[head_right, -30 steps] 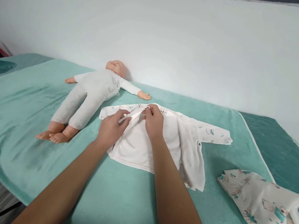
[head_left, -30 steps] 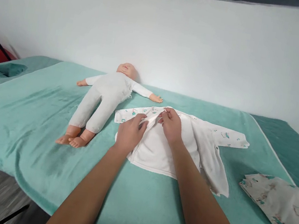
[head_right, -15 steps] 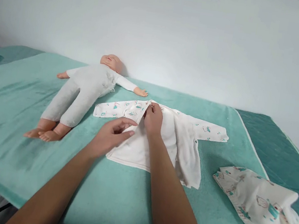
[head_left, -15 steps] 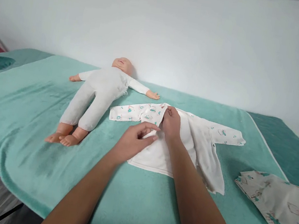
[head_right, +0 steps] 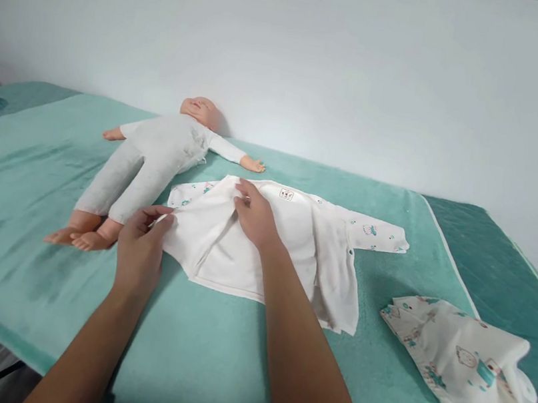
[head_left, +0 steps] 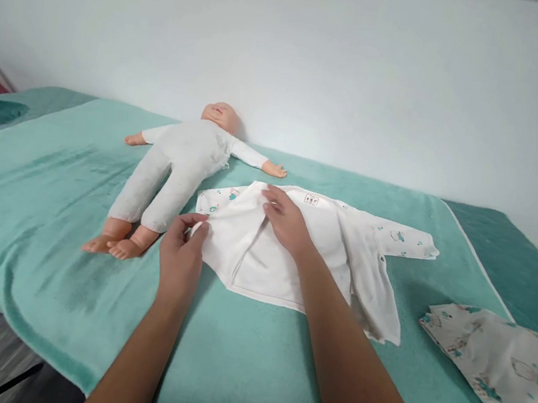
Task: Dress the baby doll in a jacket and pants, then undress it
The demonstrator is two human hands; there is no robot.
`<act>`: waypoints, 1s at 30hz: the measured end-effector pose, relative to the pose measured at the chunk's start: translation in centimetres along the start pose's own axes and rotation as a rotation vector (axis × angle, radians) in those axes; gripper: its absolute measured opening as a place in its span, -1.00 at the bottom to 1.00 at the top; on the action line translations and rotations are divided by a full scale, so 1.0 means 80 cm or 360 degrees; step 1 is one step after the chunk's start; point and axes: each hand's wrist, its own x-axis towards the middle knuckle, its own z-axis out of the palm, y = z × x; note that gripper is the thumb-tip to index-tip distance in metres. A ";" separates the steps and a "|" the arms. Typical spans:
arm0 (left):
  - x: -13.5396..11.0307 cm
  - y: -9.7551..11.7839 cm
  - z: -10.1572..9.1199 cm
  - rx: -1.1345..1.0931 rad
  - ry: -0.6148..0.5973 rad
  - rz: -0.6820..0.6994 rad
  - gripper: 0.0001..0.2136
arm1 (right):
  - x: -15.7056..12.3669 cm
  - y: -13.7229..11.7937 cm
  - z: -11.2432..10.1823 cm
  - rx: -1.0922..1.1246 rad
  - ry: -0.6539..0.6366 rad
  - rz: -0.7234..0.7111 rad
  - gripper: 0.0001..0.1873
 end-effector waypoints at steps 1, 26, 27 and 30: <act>-0.001 -0.004 -0.004 0.0159 0.0067 0.0082 -0.80 | -0.002 -0.001 0.001 -0.0124 -0.0044 -0.0011 -0.52; -0.026 -0.007 0.012 0.1152 -0.0951 0.1242 -0.73 | -0.030 0.013 -0.040 -0.1528 0.0049 0.0202 -0.36; -0.028 -0.008 0.009 0.1135 -0.0943 0.1209 -0.72 | -0.033 0.015 -0.047 -0.1571 0.0046 0.0214 -0.35; -0.035 -0.010 -0.001 0.1045 -0.0936 0.1101 -0.72 | -0.049 0.015 -0.061 -0.1686 0.0057 0.0291 -0.30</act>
